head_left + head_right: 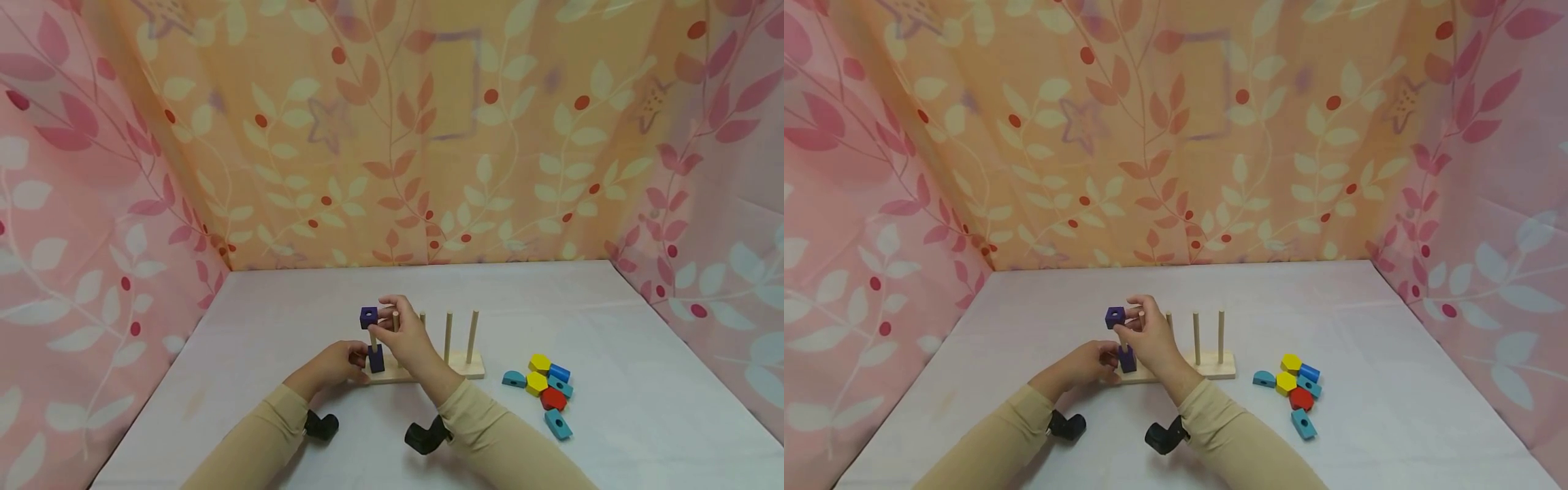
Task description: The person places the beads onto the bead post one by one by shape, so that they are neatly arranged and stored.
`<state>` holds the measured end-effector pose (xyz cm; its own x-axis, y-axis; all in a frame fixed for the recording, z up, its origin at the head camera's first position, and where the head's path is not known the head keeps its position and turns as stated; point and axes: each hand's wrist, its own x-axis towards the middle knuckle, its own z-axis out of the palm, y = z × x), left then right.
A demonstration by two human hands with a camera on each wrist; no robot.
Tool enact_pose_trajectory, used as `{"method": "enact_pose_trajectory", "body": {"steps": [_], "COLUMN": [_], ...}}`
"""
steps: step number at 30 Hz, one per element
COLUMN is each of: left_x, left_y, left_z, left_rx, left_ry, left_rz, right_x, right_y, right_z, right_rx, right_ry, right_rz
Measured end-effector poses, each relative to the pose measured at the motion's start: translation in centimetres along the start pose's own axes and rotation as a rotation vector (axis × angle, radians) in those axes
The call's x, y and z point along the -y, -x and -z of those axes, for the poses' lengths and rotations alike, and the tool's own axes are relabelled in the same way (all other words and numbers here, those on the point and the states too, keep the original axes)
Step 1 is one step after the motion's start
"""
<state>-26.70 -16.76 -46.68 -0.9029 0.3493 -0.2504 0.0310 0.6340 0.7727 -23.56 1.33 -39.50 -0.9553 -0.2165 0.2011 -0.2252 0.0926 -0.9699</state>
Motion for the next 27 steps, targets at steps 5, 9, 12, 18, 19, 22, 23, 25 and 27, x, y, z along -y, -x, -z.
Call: {"method": "enact_pose_trajectory", "body": {"steps": [5,9,12,18,19,22,23,25,27], "left_x": [0.0,0.0,0.0,-0.3,-0.4,-0.5,-0.5,-0.5,-0.5], "left_y": [-0.1,0.0,0.0,0.2,0.3,0.4,0.4,0.4,0.3], "left_z": [0.0,0.0,0.1,0.0,0.0,-0.1,-0.1,-0.1,-0.1], "left_rx": [-0.001,0.004,0.006,-0.005,-0.007,-0.010,-0.011,-0.012,-0.012], "left_ry": [0.003,0.010,0.009,-0.004,-0.007,-0.011,-0.014,-0.017,-0.011], "left_rz": [0.000,-0.010,-0.018,-0.026,-0.027,-0.035,-0.037,-0.042,-0.042], "right_x": [-0.8,-1.4,-1.9,-2.9,-3.1,-3.5,-3.6,-3.9,-4.1], "right_y": [0.0,0.3,0.4,0.6,0.7,0.8,0.8,0.9,1.0], "right_z": [-0.1,-0.2,-0.3,-0.5,-0.6,-0.7,-0.7,-0.7,-0.7], "right_rx": [0.003,0.007,0.000,-0.024,-0.025,-0.026,-0.025,-0.024,-0.021], "right_ry": [-0.038,-0.039,-0.015,0.050,0.054,0.078,0.085,0.109,0.133], "right_rz": [-0.033,-0.046,-0.042,-0.054,-0.064,-0.091,-0.104,-0.126,-0.137]}}
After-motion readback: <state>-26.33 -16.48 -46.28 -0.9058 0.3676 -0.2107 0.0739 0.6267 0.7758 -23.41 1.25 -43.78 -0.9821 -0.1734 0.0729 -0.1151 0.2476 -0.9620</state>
